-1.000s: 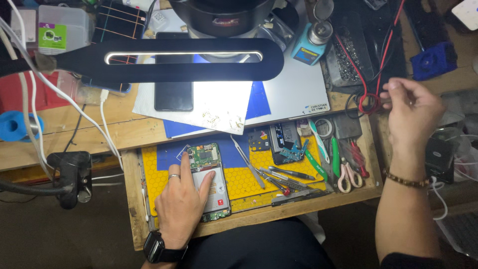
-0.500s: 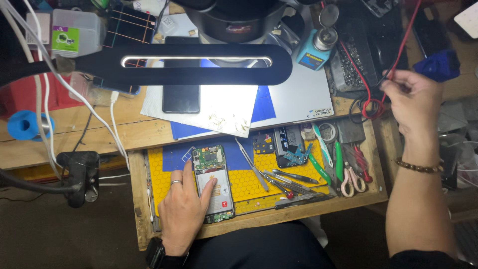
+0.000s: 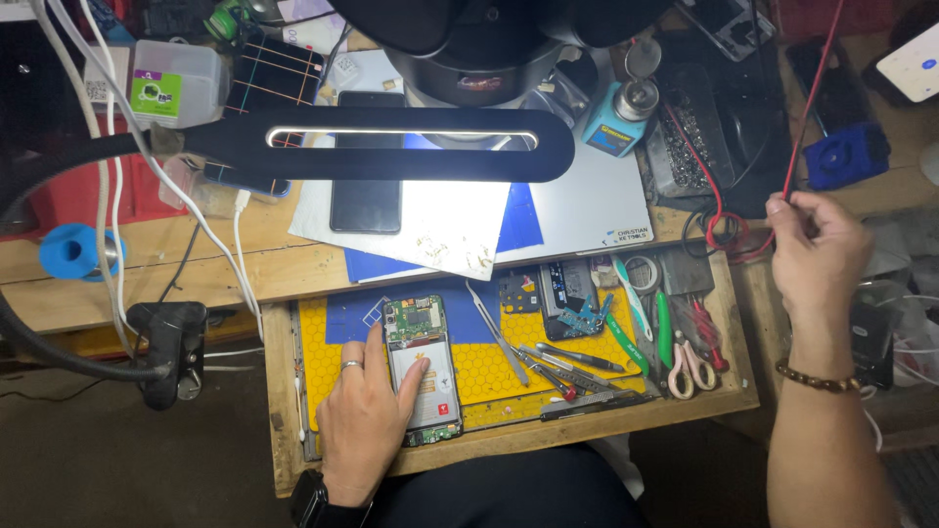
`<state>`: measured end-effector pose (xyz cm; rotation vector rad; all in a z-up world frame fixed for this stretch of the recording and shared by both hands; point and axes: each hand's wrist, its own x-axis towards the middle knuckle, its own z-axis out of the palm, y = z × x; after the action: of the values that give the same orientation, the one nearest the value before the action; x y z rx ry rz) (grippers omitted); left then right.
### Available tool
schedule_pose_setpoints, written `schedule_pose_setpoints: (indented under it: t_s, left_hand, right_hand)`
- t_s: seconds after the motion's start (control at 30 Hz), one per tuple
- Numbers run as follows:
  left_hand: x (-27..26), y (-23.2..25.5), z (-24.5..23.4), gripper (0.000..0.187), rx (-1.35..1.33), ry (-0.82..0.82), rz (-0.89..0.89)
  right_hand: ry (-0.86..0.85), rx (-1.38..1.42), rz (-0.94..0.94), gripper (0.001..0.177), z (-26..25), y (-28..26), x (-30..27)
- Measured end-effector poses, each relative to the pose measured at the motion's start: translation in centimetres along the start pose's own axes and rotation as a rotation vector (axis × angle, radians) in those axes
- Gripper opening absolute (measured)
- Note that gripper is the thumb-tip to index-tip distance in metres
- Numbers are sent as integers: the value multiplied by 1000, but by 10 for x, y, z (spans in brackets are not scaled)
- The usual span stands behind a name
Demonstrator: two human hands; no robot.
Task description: The person uses multimeter probes to test points on a smartphone motherboard. They then insert a SIM card into the phone's tray and connect a charging cable to the device.
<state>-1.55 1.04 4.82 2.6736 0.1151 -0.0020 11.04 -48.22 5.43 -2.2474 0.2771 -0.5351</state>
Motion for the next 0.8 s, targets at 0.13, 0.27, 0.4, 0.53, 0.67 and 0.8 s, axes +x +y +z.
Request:
schedule_pose_setpoints:
  t_s: [0.13, 0.27, 0.4, 0.53, 0.67, 0.8]
  left_hand:
    - [0, 0, 0, 71, -2, -42, -22]
    - [0, 1, -1, 71, -9, -71, -43]
    - [0, 1, -1, 68, -18, -10, -3]
    - [-3, 2, 1, 68, 3, 12, 1]
    - [-1, 3, -2, 67, 0, -32, -49]
    - [0, 5, -2, 68, 13, -54, -70]
  right_hand:
    - [-14, -73, -72, 17, 2, 14, -8]
    - [6, -179, -116, 20, 2, 12, -20]
    - [88, -475, -231, 21, 1, -15, -32]
    - [80, -558, -465, 16, -5, -29, -38]
    - [-55, -212, -338, 16, 7, -33, -34]
    - [-64, -216, -227, 32, 7, -39, -44]
